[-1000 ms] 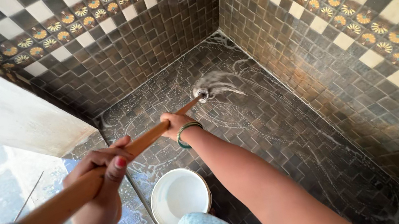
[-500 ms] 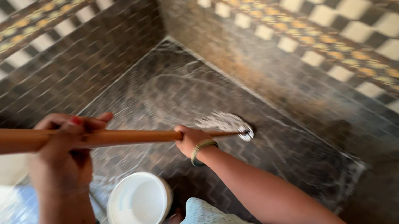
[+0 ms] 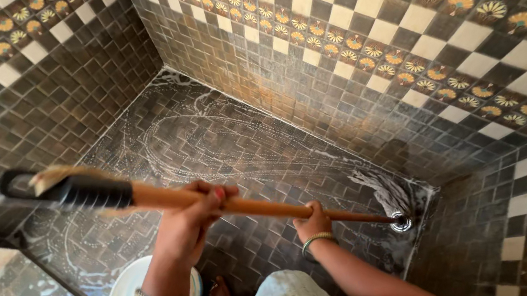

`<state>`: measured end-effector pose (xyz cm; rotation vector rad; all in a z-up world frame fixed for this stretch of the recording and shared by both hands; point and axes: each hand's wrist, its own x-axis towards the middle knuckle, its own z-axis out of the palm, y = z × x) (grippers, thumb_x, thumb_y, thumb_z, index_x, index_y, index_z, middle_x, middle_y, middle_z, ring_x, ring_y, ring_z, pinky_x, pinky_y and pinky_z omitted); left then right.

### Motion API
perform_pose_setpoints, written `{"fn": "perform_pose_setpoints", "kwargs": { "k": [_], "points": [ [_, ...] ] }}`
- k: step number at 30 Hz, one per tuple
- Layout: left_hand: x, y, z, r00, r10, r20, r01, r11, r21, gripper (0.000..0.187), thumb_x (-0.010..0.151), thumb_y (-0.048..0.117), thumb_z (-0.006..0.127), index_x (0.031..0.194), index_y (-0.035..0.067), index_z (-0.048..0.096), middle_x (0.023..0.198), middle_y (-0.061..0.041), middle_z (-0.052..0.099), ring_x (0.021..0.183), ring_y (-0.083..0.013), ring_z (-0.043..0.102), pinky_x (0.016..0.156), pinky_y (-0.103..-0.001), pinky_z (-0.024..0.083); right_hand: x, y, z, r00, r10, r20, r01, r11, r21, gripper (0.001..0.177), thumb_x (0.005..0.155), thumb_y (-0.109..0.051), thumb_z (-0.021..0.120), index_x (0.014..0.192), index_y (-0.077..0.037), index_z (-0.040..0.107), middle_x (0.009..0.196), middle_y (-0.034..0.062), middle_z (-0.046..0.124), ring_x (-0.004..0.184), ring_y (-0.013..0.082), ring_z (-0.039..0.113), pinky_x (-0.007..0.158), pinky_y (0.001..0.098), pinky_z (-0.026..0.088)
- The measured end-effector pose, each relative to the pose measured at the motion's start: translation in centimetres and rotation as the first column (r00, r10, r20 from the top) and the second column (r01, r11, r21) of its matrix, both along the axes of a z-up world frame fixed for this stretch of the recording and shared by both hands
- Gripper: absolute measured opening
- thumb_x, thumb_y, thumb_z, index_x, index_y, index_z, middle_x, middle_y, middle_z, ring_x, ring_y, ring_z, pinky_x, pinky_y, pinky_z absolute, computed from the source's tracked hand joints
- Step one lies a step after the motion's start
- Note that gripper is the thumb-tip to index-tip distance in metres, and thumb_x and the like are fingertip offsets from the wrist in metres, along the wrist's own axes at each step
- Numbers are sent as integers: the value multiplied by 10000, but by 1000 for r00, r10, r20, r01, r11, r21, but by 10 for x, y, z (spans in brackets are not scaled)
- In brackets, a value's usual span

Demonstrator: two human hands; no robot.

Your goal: The person mops a tiled floor using a long-handled mop and soapy water from a white bucket.

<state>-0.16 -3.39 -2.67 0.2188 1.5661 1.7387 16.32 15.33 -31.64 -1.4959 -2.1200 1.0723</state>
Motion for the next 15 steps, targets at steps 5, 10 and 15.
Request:
{"fn": "perform_pose_setpoints", "kwargs": {
  "k": [5,10,15],
  "points": [
    [-45,-35,19,983,-115,-145,168,886,432,93,897,56,749,889,-7,682,867,-126,709,1232,-418,684,1087,-544,501,-70,-31,-9,989,-144,-37,140,985,-102,374,786,-231,821,1069,-161,589,1001,184,731,1005,411,703,861,484,560],
    [-106,-75,36,952,6,-306,136,887,441,89,922,58,730,884,4,670,894,-121,696,1220,-412,679,1126,-577,479,-201,-29,-6,983,37,-177,-35,999,15,224,835,-223,730,1010,-127,629,1018,164,747,1018,374,716,888,441,563],
    [-161,-133,20,866,143,-478,84,903,421,85,994,71,709,959,0,678,973,-135,703,1129,-351,648,1314,-564,385,-352,-57,-14,935,343,-95,-346,938,-23,237,894,-263,686,1100,-148,668,1098,172,717,1087,347,681,923,442,533]
  ]
}}
